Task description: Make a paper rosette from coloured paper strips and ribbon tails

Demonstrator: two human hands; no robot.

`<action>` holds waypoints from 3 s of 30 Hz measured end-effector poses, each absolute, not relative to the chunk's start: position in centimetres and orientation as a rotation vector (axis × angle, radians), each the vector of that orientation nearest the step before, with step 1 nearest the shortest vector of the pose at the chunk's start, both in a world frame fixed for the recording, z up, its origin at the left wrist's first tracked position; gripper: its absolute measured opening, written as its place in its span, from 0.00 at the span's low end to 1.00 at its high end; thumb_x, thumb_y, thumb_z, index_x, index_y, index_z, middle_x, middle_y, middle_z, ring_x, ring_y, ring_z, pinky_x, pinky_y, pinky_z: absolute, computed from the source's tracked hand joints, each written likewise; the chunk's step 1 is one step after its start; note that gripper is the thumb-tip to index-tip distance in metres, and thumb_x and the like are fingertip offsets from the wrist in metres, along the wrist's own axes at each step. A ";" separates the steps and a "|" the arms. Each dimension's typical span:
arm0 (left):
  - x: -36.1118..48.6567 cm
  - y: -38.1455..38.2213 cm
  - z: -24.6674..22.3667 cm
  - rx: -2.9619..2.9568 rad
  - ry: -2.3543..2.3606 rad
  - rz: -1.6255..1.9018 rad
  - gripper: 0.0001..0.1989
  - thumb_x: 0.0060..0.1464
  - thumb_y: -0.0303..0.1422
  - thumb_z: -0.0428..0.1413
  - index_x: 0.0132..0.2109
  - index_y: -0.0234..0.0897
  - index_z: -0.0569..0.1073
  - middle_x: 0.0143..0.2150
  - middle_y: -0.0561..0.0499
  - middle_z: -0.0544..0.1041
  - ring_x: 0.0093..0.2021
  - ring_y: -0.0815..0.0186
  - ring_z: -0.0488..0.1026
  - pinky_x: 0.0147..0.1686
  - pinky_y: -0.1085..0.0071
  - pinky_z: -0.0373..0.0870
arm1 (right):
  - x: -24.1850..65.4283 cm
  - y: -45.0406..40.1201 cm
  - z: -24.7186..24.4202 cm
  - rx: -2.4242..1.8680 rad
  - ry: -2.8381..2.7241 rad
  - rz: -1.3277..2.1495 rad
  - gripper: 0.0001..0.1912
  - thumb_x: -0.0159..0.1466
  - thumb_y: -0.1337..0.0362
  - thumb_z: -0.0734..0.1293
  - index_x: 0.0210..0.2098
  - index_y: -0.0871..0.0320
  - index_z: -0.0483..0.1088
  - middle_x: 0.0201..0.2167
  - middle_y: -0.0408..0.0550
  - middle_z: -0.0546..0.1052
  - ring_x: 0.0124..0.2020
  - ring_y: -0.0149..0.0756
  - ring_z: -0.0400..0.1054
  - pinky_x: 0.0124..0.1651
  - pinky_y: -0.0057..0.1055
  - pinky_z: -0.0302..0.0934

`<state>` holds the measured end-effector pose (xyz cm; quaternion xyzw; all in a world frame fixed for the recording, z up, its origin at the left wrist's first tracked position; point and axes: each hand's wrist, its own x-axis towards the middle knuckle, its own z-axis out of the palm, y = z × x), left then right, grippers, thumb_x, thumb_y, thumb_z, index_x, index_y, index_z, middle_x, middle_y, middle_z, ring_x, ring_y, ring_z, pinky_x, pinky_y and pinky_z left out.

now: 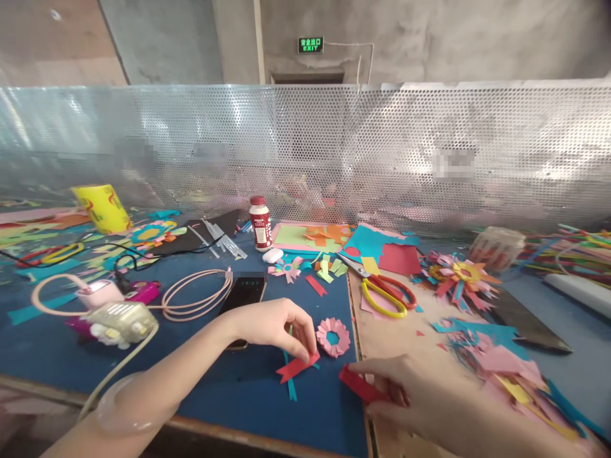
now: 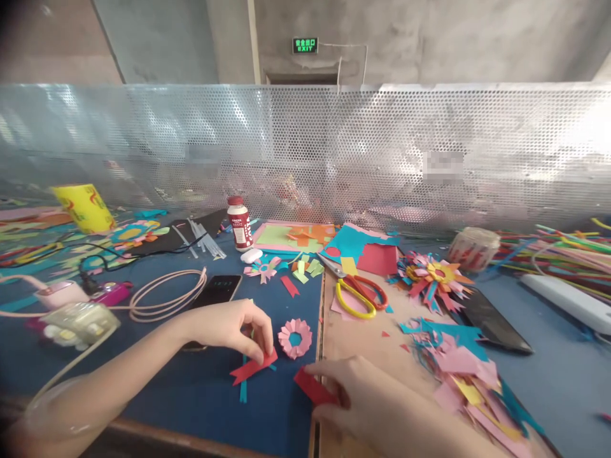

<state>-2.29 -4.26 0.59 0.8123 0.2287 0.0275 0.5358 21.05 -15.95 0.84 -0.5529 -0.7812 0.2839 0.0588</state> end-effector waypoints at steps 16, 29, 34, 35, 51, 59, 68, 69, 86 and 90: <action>-1.9 -4.0 0.3 2.333 0.439 0.175 0.09 0.51 0.35 0.58 0.40 0.47 0.79 0.38 0.51 0.78 0.42 0.63 0.72 0.42 0.74 0.64 | 20.7 -16.1 -1.6 -1.632 -2.462 0.323 0.13 0.63 0.60 0.59 0.40 0.42 0.74 0.27 0.42 0.78 0.24 0.37 0.72 0.21 0.28 0.52; -2.0 -4.4 0.5 2.240 0.539 0.086 0.11 0.50 0.35 0.60 0.43 0.47 0.77 0.42 0.53 0.76 0.40 0.68 0.71 0.36 0.78 0.63 | 20.7 -16.3 -4.7 -1.531 -2.400 -0.302 0.09 0.61 0.64 0.60 0.37 0.52 0.70 0.22 0.41 0.74 0.18 0.37 0.71 0.16 0.29 0.52; -1.9 -4.4 0.1 2.264 0.520 0.064 0.14 0.50 0.37 0.59 0.45 0.46 0.76 0.42 0.52 0.74 0.36 0.69 0.71 0.38 0.76 0.65 | 20.0 -16.3 -3.6 -1.622 -2.265 0.032 0.11 0.59 0.64 0.60 0.38 0.54 0.72 0.22 0.43 0.77 0.18 0.36 0.71 0.18 0.27 0.57; -1.9 -4.4 0.1 2.275 0.512 0.068 0.14 0.49 0.38 0.59 0.45 0.45 0.76 0.42 0.52 0.73 0.36 0.69 0.71 0.37 0.76 0.65 | 19.9 -16.2 -3.3 -1.648 -2.222 0.178 0.12 0.59 0.65 0.60 0.41 0.53 0.71 0.21 0.41 0.77 0.17 0.34 0.70 0.18 0.26 0.57; -2.1 -4.7 -0.3 2.617 0.502 0.066 0.15 0.52 0.45 0.55 0.44 0.47 0.77 0.38 0.51 0.66 0.37 0.68 0.65 0.36 0.75 0.61 | 20.5 -15.5 -1.7 -1.617 -2.380 0.413 0.13 0.61 0.66 0.59 0.36 0.46 0.74 0.17 0.37 0.73 0.16 0.26 0.59 0.18 0.22 0.46; -2.1 -5.1 0.3 2.709 0.499 -0.002 0.16 0.55 0.46 0.51 0.47 0.51 0.75 0.37 0.51 0.65 0.41 0.65 0.63 0.40 0.73 0.60 | 21.2 -15.6 -3.5 -1.394 -2.586 -0.294 0.13 0.60 0.65 0.61 0.44 0.47 0.69 0.20 0.37 0.75 0.17 0.35 0.69 0.17 0.30 0.40; -2.1 -5.0 0.3 2.731 0.578 0.035 0.16 0.56 0.42 0.52 0.51 0.54 0.71 0.38 0.51 0.65 0.41 0.64 0.62 0.41 0.72 0.61 | 20.2 -15.0 -2.5 -1.451 -2.511 -0.352 0.13 0.57 0.65 0.63 0.42 0.53 0.70 0.20 0.41 0.76 0.15 0.34 0.68 0.15 0.28 0.40; -2.1 -5.0 0.3 2.718 0.584 0.044 0.16 0.56 0.41 0.52 0.51 0.54 0.71 0.38 0.51 0.65 0.41 0.64 0.62 0.42 0.72 0.61 | 20.1 -15.0 -2.1 -1.467 -2.525 -0.314 0.11 0.57 0.65 0.63 0.41 0.52 0.71 0.20 0.41 0.76 0.16 0.34 0.68 0.15 0.27 0.40; -2.1 -5.1 0.7 2.716 0.561 0.037 0.14 0.57 0.38 0.52 0.50 0.48 0.72 0.37 0.51 0.69 0.41 0.64 0.64 0.41 0.72 0.61 | 20.7 -14.8 -1.3 -1.530 -2.509 0.035 0.14 0.62 0.68 0.59 0.40 0.48 0.73 0.23 0.40 0.77 0.19 0.32 0.68 0.18 0.27 0.44; -2.2 -4.9 0.6 2.689 0.552 0.056 0.15 0.56 0.38 0.53 0.51 0.48 0.72 0.39 0.51 0.69 0.42 0.64 0.64 0.42 0.71 0.61 | 20.5 -11.6 -0.2 -1.438 -2.463 0.007 0.15 0.65 0.69 0.57 0.41 0.52 0.73 0.27 0.44 0.76 0.24 0.30 0.67 0.25 0.24 0.55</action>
